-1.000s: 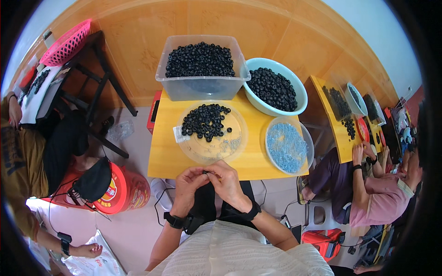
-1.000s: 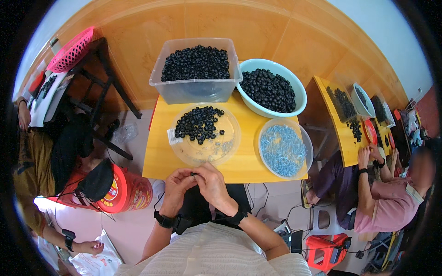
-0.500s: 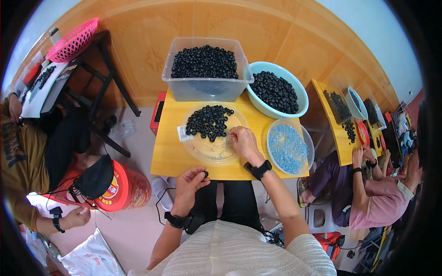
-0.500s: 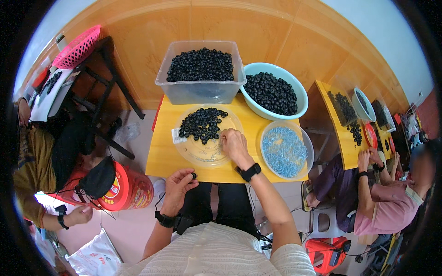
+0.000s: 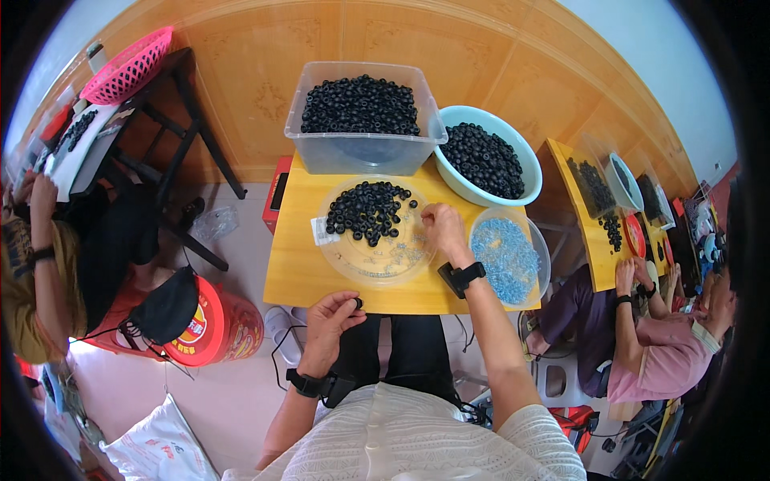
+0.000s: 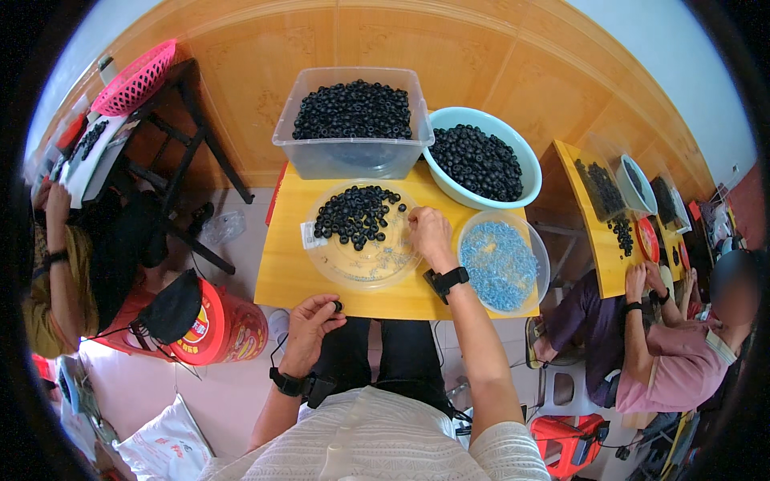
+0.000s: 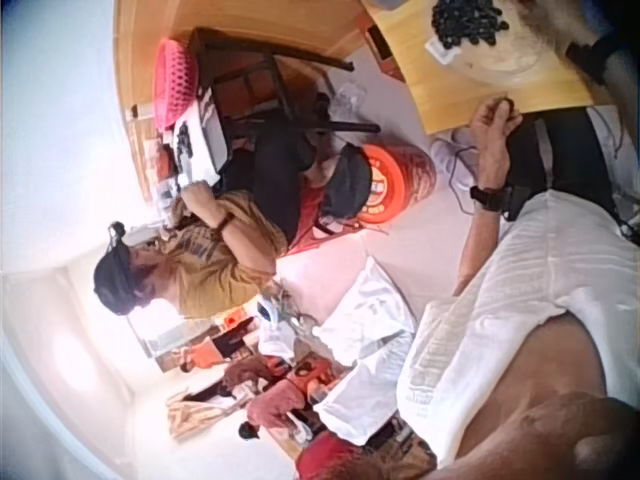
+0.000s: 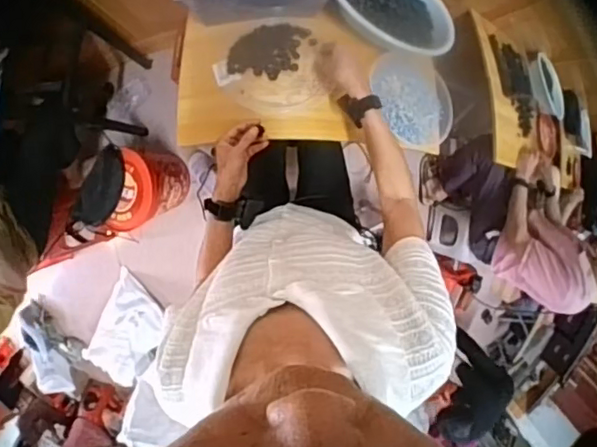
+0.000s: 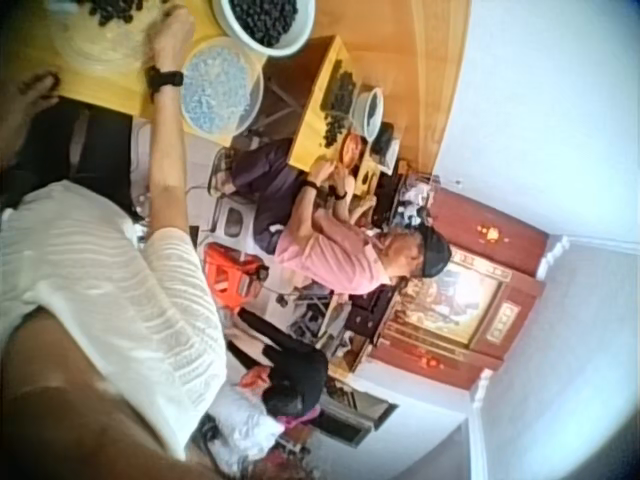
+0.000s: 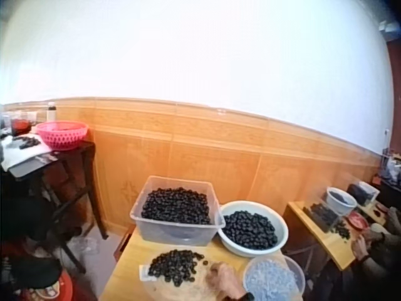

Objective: Sorting and assembling small black rubber or plastic components at a workshop table.

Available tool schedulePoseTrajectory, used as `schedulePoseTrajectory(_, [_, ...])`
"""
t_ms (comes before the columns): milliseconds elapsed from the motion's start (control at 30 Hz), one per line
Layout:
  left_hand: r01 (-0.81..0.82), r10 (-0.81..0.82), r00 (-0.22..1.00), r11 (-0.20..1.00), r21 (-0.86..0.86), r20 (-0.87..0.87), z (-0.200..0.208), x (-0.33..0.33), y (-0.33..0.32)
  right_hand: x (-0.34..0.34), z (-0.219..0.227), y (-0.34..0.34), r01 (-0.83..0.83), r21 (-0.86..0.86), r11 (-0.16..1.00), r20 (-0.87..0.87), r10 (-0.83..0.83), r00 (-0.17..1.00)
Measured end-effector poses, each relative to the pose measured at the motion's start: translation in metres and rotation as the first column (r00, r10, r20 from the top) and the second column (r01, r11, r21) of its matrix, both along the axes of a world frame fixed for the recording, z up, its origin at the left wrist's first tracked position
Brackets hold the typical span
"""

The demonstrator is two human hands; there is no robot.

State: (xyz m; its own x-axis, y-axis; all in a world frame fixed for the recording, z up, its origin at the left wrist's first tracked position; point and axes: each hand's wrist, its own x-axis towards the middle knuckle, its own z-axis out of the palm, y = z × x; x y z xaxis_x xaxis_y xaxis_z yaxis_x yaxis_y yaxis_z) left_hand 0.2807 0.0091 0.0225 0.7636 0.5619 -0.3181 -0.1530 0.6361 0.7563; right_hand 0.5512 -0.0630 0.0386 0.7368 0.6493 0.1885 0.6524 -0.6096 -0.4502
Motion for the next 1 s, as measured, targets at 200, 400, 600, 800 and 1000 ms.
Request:
schedulePoseTrajectory(200, [0.0, 0.0, 1.0, 1.0, 0.005, -0.002, -0.002, -0.001, 0.0, 0.002, -0.006, 0.019, -0.098, -0.013, 0.995, 0.101, 0.098, 0.99])
schedulePoseTrajectory(400, [-0.006, 0.006, 1.0, 1.0, 0.0, -0.006, -0.003, -0.004, 0.001, 0.005, -0.016, 0.018, -0.12, 0.015, 0.993, 0.069, 0.119, 0.991])
schedulePoseTrajectory(600, [0.008, -0.008, 1.0, 1.0, -0.007, -0.003, -0.002, -0.002, 0.002, -0.002, -0.016, -0.002, 0.039, 0.404, 0.914, -0.439, 0.157, 0.885])
schedulePoseTrajectory(800, [0.024, -0.022, 0.998, 0.999, -0.031, 0.052, 0.004, -0.001, 0.004, -0.072, 0.027, -0.016, 0.051, 0.584, 0.81, -0.656, 0.434, 0.617])
schedulePoseTrajectory(1000, [0.039, -0.036, 0.997, 0.998, -0.04, 0.064, 0.003, 0.001, 0.004, -0.112, 0.022, -0.029, 0.033, 0.58, 0.814, -0.751, 0.519, 0.408])
